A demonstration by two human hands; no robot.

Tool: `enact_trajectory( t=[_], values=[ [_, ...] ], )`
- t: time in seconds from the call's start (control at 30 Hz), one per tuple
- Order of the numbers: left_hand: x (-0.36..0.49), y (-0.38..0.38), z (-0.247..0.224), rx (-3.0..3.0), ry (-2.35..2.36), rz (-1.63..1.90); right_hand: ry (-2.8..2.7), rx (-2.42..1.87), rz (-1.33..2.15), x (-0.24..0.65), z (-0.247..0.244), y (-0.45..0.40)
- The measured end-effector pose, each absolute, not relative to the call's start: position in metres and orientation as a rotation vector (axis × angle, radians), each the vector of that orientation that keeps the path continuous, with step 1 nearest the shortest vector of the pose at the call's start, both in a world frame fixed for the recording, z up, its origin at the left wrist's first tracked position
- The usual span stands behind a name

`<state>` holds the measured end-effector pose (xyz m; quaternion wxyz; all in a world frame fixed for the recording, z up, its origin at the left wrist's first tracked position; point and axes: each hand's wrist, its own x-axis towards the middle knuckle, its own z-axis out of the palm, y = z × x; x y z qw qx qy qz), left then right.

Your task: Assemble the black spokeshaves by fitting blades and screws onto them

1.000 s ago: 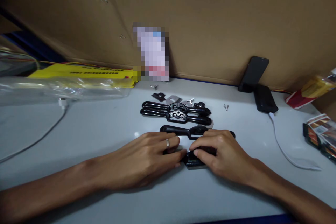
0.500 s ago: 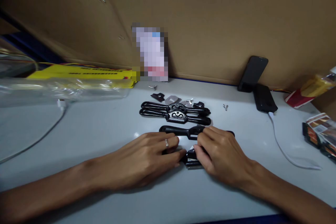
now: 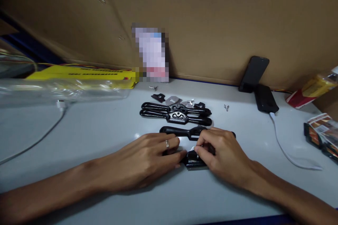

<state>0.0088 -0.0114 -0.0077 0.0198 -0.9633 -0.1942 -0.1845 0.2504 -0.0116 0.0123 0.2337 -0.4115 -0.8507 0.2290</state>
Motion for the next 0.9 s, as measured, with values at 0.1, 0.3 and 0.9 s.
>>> enact_trajectory(
  t=[0.1, 0.3, 0.9],
  values=[
    [0.0092, -0.0114, -0.0062, -2.982, -0.604, -0.574, -2.447, -0.986, 0.303, 0.2509, 0.0069, -0.0114],
    [0.0089, -0.0114, -0.0063, -2.990, -0.595, -0.570, -2.435, -0.881, 0.271, 0.2499, 0.0097, -0.0167],
    [0.0086, -0.0118, -0.0073, -2.992, -0.606, -0.562, -2.367, -0.956, 0.603, 0.2507, 0.0102, -0.0155]
  ],
)
